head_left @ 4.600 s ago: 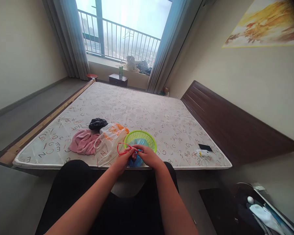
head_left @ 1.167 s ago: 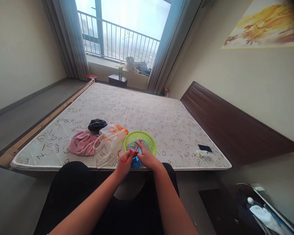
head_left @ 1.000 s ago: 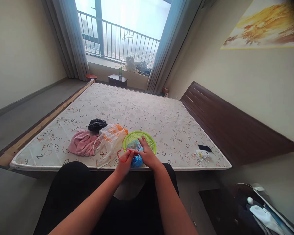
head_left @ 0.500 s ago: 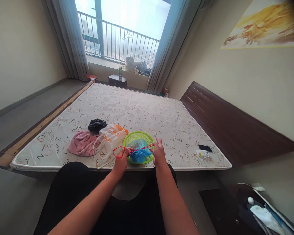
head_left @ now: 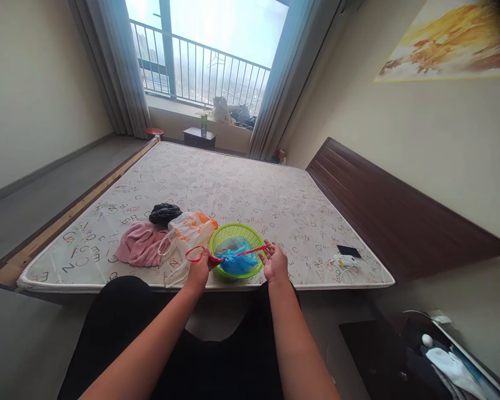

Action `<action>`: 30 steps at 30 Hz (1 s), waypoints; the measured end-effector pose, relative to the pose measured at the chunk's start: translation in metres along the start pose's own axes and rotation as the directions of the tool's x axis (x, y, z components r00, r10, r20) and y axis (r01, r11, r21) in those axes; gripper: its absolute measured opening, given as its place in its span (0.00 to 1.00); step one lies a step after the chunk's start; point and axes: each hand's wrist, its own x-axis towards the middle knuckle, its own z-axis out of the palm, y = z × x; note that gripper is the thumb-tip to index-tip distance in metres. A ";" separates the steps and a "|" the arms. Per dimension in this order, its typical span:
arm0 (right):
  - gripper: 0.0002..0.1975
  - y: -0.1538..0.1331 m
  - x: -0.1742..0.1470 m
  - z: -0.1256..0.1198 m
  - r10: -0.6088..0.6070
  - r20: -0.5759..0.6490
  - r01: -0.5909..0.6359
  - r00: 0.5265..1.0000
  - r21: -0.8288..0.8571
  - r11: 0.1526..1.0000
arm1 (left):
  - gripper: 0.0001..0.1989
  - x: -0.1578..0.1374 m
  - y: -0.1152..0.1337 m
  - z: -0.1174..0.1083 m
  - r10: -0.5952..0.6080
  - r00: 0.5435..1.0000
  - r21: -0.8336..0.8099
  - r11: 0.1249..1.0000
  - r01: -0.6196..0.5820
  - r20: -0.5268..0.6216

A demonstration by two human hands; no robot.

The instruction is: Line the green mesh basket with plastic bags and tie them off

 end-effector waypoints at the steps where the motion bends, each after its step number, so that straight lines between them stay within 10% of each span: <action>1: 0.19 -0.002 -0.002 0.000 0.001 -0.015 0.000 1.000 0.061 0.998 | 0.23 0.003 0.001 -0.003 -0.005 1.000 0.019 1.000 0.005 -0.015; 5: 0.20 -0.015 -0.012 0.004 0.004 -0.047 0.006 0.999 0.216 0.976 | 0.26 0.004 0.004 -0.005 0.044 0.999 0.164 0.986 -0.043 -0.002; 9: 0.22 -0.042 -0.038 0.025 -0.057 -0.037 0.066 0.998 0.283 0.957 | 0.31 -0.017 0.003 0.010 0.155 0.953 0.482 0.835 -0.267 0.259; 13: 0.22 -0.079 -0.081 0.050 -0.163 0.252 0.062 0.954 0.365 0.929 | 0.31 -0.040 -0.003 0.026 0.130 0.884 0.708 0.552 -0.441 0.449; 17: 0.14 -0.095 -0.107 0.058 -0.173 0.563 0.068 0.808 0.202 0.977 | 0.13 -0.038 -0.002 0.025 0.096 0.831 0.654 0.571 -0.497 0.547; 26: 0.09 -0.048 -0.133 0.095 -0.117 0.716 -0.155 0.689 0.303 0.940 | 0.07 -0.037 0.006 0.028 0.405 0.828 0.708 0.446 -0.548 0.387; 30: 0.04 -0.034 -0.155 0.112 -0.221 0.693 0.247 0.687 0.064 0.967 | 0.11 -0.054 0.006 0.051 0.559 0.796 0.778 0.385 -0.496 0.231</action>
